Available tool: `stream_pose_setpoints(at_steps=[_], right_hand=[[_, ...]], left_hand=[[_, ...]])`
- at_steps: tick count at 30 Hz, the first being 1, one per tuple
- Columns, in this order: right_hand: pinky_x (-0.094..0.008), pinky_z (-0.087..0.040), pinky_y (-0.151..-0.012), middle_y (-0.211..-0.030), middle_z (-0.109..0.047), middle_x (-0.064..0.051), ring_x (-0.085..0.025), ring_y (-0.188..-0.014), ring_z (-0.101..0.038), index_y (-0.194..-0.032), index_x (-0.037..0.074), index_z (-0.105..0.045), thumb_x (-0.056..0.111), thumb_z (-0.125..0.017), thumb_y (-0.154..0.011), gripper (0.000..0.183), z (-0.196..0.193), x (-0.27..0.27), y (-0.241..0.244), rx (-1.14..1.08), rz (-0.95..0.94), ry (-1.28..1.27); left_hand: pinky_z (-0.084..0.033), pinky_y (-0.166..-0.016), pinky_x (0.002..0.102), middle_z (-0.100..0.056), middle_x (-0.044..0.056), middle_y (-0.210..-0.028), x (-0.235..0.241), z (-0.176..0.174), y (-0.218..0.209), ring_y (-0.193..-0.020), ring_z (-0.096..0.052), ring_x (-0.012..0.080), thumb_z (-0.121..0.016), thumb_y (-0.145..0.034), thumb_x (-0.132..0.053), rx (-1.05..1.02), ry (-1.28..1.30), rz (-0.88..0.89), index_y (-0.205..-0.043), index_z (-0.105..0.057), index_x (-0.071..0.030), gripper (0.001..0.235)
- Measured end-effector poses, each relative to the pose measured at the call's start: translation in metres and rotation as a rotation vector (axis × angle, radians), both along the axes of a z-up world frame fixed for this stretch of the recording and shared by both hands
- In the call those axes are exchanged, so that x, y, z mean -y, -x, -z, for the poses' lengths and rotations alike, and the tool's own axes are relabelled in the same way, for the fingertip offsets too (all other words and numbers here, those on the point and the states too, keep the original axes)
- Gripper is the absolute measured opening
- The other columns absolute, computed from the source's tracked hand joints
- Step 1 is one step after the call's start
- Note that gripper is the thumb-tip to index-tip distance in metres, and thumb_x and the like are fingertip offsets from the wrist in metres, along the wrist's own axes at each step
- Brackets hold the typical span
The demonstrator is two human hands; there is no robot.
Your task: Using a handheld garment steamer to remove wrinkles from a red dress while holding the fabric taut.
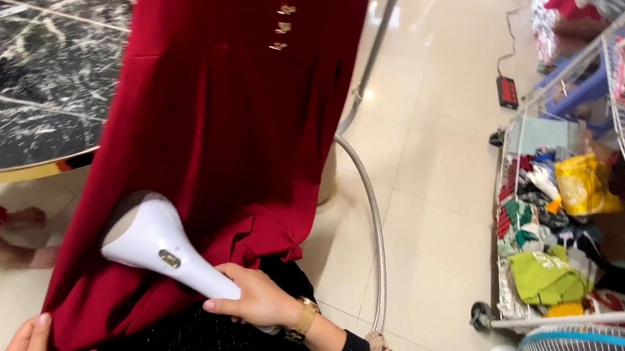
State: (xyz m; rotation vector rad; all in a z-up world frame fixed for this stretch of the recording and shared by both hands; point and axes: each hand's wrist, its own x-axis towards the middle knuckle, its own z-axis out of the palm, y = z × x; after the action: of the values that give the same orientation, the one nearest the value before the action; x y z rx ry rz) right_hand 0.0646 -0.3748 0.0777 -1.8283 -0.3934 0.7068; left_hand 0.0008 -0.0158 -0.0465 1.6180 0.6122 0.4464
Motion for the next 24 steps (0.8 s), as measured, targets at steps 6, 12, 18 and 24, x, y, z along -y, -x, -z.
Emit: stream_pose_setpoints(at_steps=[6, 12, 18, 24], right_hand=[[-0.021, -0.055, -0.050, -0.106, -0.065, -0.008, -0.011, -0.063, -0.063, -0.138, 0.009, -0.054, 0.037, -0.075, -0.087, 0.062, 0.003, -0.002, -0.003, -0.076, 0.088, -0.114], [-0.023, -0.055, -0.046, -0.096, -0.065, -0.007, -0.012, -0.055, -0.062, -0.138, 0.011, -0.052, 0.033, -0.077, -0.086, 0.062, -0.009, 0.019, -0.028, 0.024, 0.173, -0.128], [-0.028, -0.055, -0.048, -0.082, -0.069, -0.006, -0.015, -0.054, -0.064, -0.126, 0.010, -0.055, 0.021, -0.073, -0.090, 0.042, -0.061, 0.043, -0.064, 0.235, 0.322, -0.228], [-0.033, -0.059, -0.046, -0.083, -0.066, -0.014, -0.020, -0.054, -0.066, -0.131, 0.005, -0.045, 0.014, -0.059, -0.102, 0.033, -0.090, 0.038, -0.105, 0.352, 0.369, -0.463]], left_hand=[[-0.033, -0.049, 0.030, -0.044, 0.011, -0.050, -0.032, 0.017, 0.000, -0.048, -0.040, 0.0159, -0.054, -0.115, -0.029, -0.071, -0.027, 0.120, -0.099, -0.066, -0.002, 0.034], [-0.033, -0.045, 0.028, -0.044, 0.005, -0.056, -0.019, -0.006, -0.001, -0.047, -0.039, 0.0132, -0.058, -0.109, -0.026, -0.093, 0.097, 0.060, -0.098, -0.068, -0.004, 0.026], [-0.035, -0.046, 0.029, -0.046, 0.005, -0.055, -0.013, -0.017, 0.000, -0.044, -0.042, 0.0148, -0.057, -0.106, -0.027, -0.146, 0.139, 0.065, -0.101, -0.071, -0.005, 0.027], [-0.044, -0.034, 0.029, -0.062, 0.015, -0.063, -0.017, 0.014, -0.003, -0.034, -0.054, 0.0204, -0.061, -0.106, -0.026, -0.122, 0.157, 0.033, -0.109, -0.075, -0.003, 0.028]])
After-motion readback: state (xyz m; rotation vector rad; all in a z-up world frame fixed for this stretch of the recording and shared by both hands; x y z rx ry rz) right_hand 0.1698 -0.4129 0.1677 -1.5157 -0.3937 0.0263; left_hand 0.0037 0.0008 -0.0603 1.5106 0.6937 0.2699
